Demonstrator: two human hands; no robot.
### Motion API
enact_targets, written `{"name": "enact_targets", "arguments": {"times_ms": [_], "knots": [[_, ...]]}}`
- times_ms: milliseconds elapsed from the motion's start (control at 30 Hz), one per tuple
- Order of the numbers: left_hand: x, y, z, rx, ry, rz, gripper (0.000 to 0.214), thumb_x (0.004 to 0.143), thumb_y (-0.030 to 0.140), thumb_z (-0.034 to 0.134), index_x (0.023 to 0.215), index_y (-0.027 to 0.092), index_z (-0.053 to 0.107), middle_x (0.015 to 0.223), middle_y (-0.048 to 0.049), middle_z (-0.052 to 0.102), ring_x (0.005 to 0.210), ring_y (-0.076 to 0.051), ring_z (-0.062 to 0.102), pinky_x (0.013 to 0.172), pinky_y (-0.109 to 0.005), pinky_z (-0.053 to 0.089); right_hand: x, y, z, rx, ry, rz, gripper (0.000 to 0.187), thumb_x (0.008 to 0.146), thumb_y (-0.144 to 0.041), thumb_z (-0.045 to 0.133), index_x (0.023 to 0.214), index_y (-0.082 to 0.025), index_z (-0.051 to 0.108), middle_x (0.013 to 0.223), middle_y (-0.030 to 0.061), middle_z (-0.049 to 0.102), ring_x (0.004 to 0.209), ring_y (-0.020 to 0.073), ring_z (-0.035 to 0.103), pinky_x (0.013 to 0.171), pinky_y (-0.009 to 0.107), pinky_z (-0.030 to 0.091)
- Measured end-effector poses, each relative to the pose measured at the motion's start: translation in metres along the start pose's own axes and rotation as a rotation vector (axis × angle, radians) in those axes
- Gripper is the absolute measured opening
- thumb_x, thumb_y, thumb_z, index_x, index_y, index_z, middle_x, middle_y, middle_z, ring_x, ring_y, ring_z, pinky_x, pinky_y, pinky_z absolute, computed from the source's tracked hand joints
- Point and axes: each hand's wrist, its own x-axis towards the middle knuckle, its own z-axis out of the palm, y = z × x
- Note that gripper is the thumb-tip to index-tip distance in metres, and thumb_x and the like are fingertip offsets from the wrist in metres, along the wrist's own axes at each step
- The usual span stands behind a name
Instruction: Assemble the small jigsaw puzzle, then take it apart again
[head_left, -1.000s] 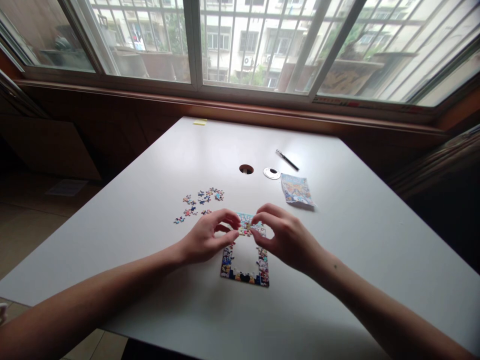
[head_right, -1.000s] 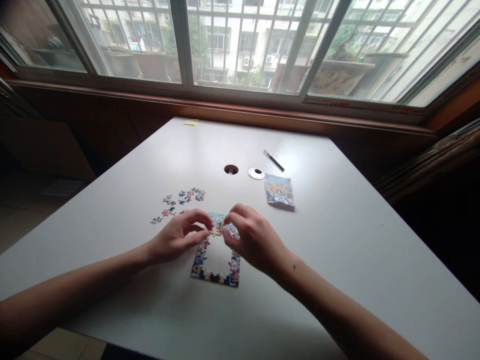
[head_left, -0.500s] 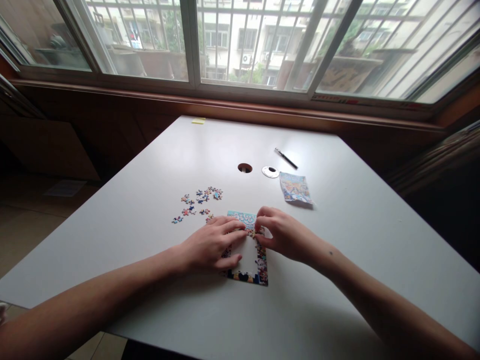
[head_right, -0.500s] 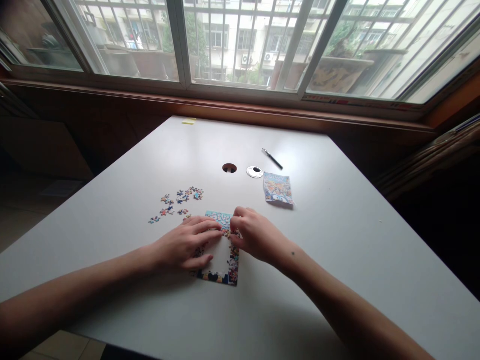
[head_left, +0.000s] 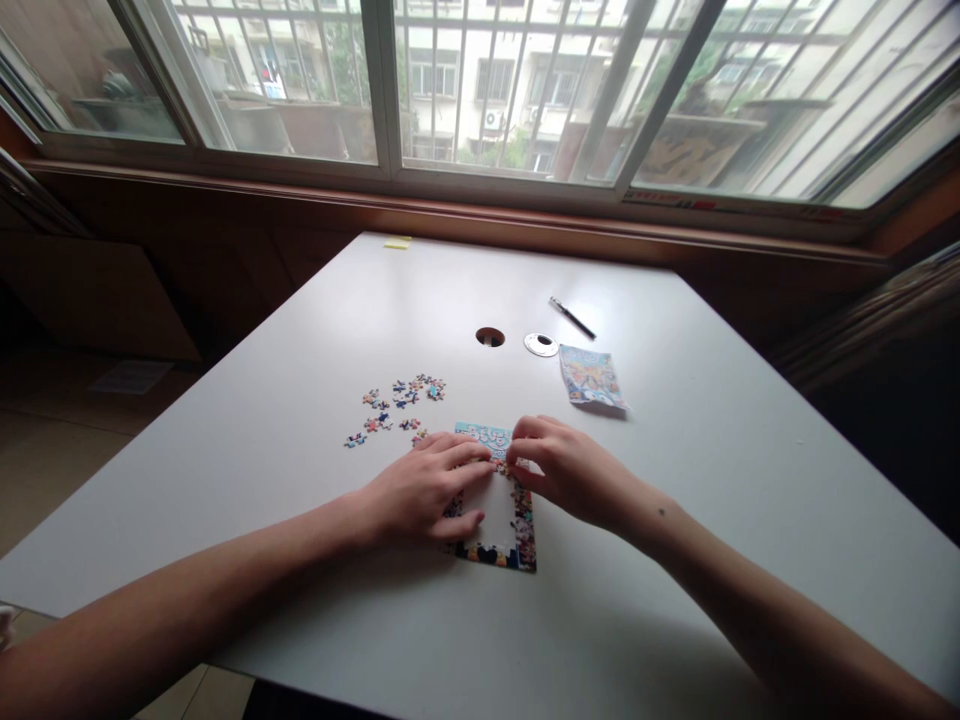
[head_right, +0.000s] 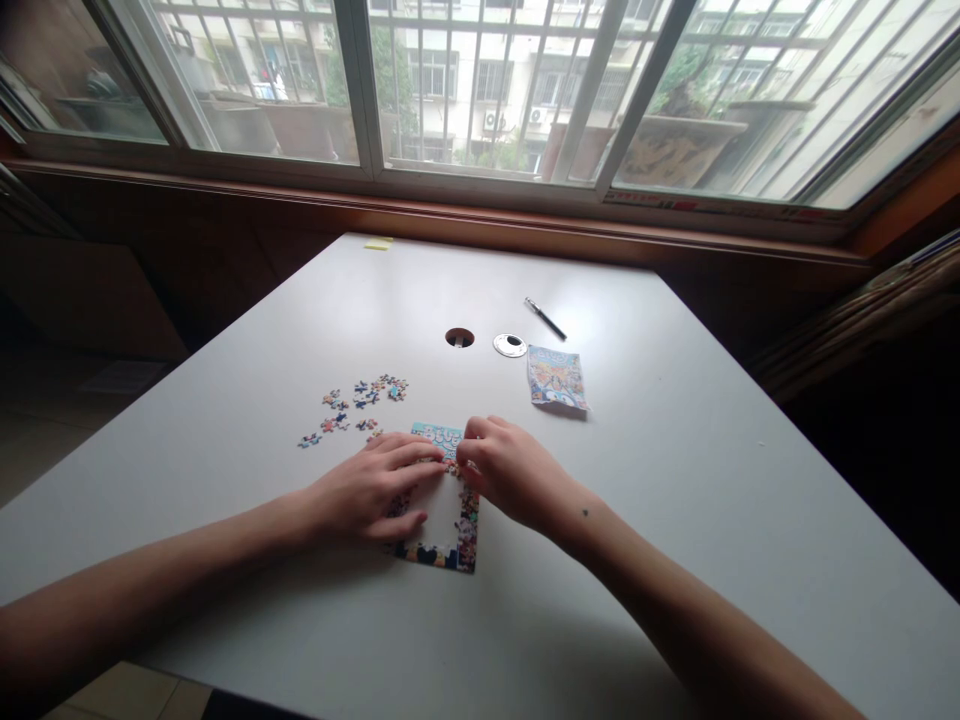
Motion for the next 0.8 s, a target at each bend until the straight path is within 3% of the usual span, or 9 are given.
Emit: {"name": "enact_targets", "arguments": {"times_ms": [467, 700, 800], "knots": [[0.0003, 0.0009, -0.0006, 0.01, -0.004, 0.0, 0.05, 0.09, 0.04, 0.054, 0.135, 0.018, 0.051, 0.138, -0.0113, 0.056, 0.128, -0.029, 0.048, 0.11, -0.043, 0.036, 0.0001, 0.004, 0.0051, 0.031, 0.006, -0.029, 0.015, 0.091, -0.016, 0.061, 0.079, -0.02, 0.07, 0.086, 0.005, 0.063, 0.081, 0.0176, 0.058, 0.072, 0.03, 0.046], [0.0007, 0.0006, -0.0011, 0.017, -0.004, 0.003, 0.05, 0.091, 0.04, 0.054, 0.135, 0.017, 0.051, 0.137, -0.0109, 0.056, 0.129, -0.03, 0.048, 0.109, -0.044, 0.036, 0.0003, 0.0055, 0.0013, 0.106, 0.134, 0.04, 0.022, 0.083, -0.006, 0.058, 0.085, -0.02, 0.074, 0.086, 0.0046, 0.062, 0.077, 0.0158, 0.057, 0.07, 0.028, 0.044], [-0.0001, -0.0009, -0.0004, 0.015, -0.011, 0.0, 0.05, 0.09, 0.04, 0.054, 0.136, 0.018, 0.051, 0.137, -0.011, 0.056, 0.129, -0.029, 0.048, 0.109, -0.043, 0.036, -0.0004, 0.0052, 0.0006, 0.078, 0.096, 0.038, 0.024, 0.083, -0.007, 0.058, 0.083, -0.023, 0.076, 0.084, 0.0042, 0.061, 0.076, 0.0155, 0.056, 0.069, 0.028, 0.042]]}}
